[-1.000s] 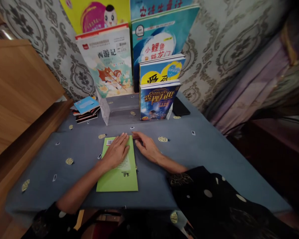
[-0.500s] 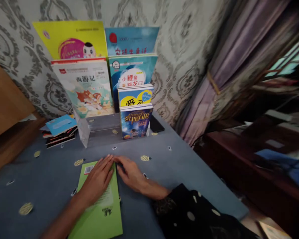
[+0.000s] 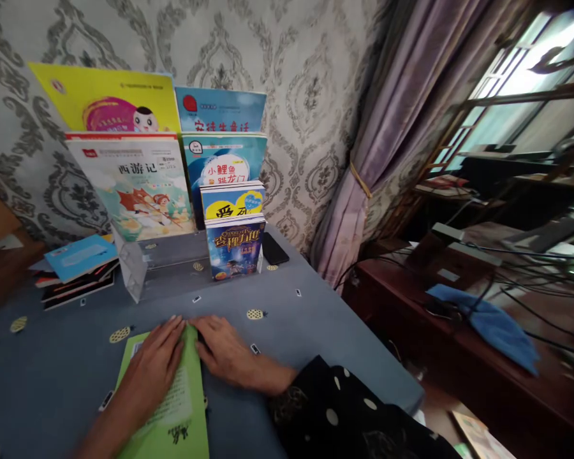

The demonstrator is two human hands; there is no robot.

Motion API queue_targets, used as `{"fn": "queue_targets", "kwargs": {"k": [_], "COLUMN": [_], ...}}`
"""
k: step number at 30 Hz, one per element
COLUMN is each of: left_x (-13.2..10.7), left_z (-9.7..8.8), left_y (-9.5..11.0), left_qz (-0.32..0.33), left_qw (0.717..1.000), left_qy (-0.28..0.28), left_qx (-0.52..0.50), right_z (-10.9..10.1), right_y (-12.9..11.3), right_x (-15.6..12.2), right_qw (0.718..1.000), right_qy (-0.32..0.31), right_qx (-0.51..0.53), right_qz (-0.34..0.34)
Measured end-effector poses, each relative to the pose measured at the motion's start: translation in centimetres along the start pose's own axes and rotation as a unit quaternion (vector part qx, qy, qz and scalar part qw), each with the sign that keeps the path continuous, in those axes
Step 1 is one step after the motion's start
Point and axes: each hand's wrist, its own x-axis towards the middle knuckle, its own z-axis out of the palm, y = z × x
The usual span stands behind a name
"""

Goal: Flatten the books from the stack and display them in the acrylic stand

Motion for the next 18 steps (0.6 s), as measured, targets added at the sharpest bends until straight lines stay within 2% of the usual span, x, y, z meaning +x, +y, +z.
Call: {"fn": "queue_targets", "kwargs": {"k": [3, 9, 12, 15, 18], "left_x": [0.1, 0.2, 0.1, 0.0, 0.1], "left_z": [-1.0, -4.2, -4.9, -4.9, -4.7], "left_y": [0.1, -0.2, -0.7, -0.8, -0.5], "left_qz": [-0.029, -0.115, -0.144, -0.134, -0.093], "left_qw": [0.999, 0.989, 0.985, 0.986, 0.989], "left_qy": [-0.02, -0.088, -0.095, -0.096, -0.116], "left_qx": [-0.001, 0.02, 0.021, 0.014, 0.003], "right_z": [0.3, 0.7, 0.7, 0.7, 0.8], "right_y": [0.5, 1.7, 2.1, 2.4, 2.5], "right_x": [0.3, 0.7, 0.8, 0.8, 0.8], "right_qw": [1.0, 0.998, 0.996, 0.995, 0.994], "right_qy": [-0.003, -0.004, -0.004, -0.003, -0.001], "right_qx": [0.009, 0.061, 0.084, 0.095, 0.108], "right_qz": [0.004, 0.006, 0.004, 0.003, 0.005]}}
